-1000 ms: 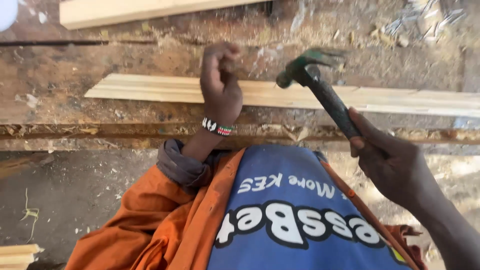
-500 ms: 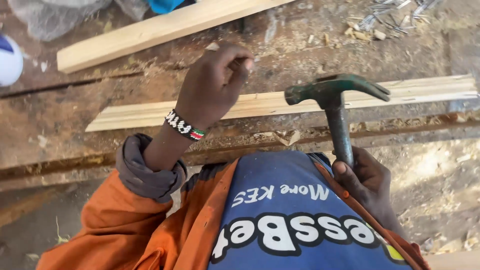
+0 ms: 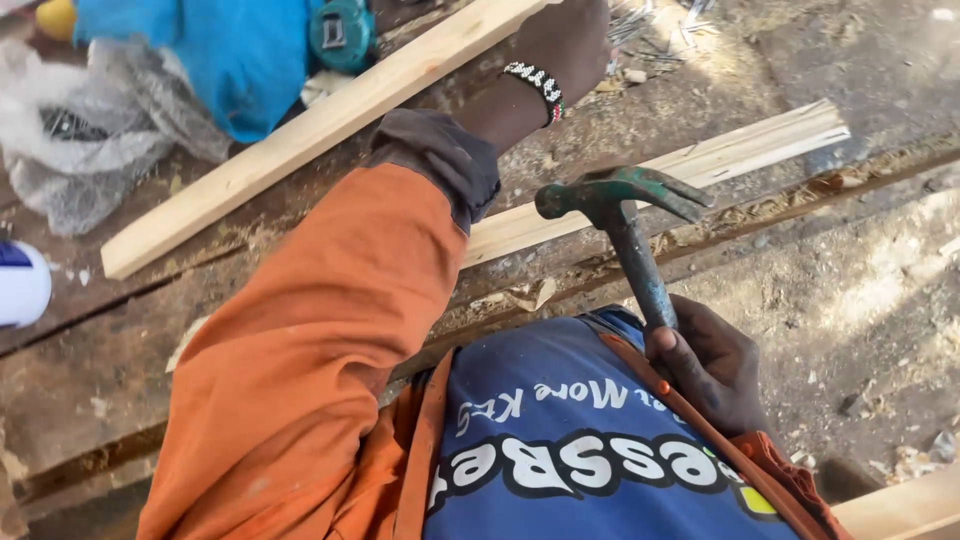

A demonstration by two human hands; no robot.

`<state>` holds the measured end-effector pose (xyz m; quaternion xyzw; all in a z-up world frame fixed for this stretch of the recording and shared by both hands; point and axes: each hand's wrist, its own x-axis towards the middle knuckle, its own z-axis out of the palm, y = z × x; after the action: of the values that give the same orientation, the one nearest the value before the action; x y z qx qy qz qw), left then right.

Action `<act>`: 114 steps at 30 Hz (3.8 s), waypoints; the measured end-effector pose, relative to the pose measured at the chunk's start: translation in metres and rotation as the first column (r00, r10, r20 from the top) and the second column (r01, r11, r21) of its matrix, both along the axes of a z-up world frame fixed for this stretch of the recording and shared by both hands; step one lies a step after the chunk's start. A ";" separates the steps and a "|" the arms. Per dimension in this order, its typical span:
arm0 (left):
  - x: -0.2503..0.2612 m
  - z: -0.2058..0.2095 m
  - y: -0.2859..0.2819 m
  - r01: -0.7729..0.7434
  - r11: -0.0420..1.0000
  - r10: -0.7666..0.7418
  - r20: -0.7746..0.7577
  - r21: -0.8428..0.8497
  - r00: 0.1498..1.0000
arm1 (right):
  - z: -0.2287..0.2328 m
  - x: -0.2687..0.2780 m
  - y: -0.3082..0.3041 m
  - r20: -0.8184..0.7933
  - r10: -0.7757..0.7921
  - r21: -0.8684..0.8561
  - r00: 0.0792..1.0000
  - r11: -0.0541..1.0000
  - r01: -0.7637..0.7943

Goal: Hammering small nails into a decorative wooden molding strip on a workbench in a workshop environment.

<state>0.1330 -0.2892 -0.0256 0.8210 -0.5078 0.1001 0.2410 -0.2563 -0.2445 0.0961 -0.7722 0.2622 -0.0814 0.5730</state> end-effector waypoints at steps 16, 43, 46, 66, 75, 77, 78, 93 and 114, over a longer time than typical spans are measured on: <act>0.007 0.053 0.085 0.050 0.992 -0.054 -0.032 -0.113 0.998 | 0.005 0.020 -0.012 0.106 0.029 0.124 0.994 0.991 -0.043; -0.164 0.022 0.414 -0.319 0.857 0.169 -0.365 -0.404 0.916 | 0.019 0.090 0.085 0.398 0.520 0.092 0.756 0.797 -0.597; -0.162 0.020 0.415 -0.293 0.855 0.169 -0.304 -0.427 0.937 | 0.019 0.090 0.091 0.304 0.570 0.082 0.763 0.783 -0.617; -0.163 0.014 0.414 -0.284 0.838 0.144 -0.314 -0.466 0.939 | 0.004 0.076 0.102 -0.090 0.557 -0.227 0.825 0.796 -0.562; -0.160 0.041 0.419 -0.378 0.615 -0.041 -0.507 -0.692 0.861 | -0.015 0.061 0.084 0.537 0.626 -0.421 0.566 0.780 -0.463; -0.159 0.037 0.420 -0.401 0.624 -0.036 -0.537 -0.671 0.843 | -0.028 0.071 0.085 0.222 0.663 -0.415 0.715 0.728 -0.546; -0.158 0.037 0.419 -0.427 0.628 -0.029 -0.568 -0.651 0.822 | -0.033 0.075 0.085 -0.124 0.630 -0.372 0.767 0.687 -0.624; -0.088 0.136 0.343 -0.106 0.983 0.018 -0.499 -0.148 0.866 | -0.031 0.018 0.048 0.155 0.299 -0.156 0.942 0.949 -0.276; -0.001 0.052 -0.039 0.094 0.843 -0.178 0.110 0.529 0.978 | -0.049 -0.048 -0.022 0.194 -0.193 -0.209 0.962 0.950 0.232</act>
<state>0.1315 -0.3283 0.0263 0.8070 -0.5901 0.0049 -0.0239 -0.3040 -0.2662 0.0474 -0.7906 0.2827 -0.2386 0.4879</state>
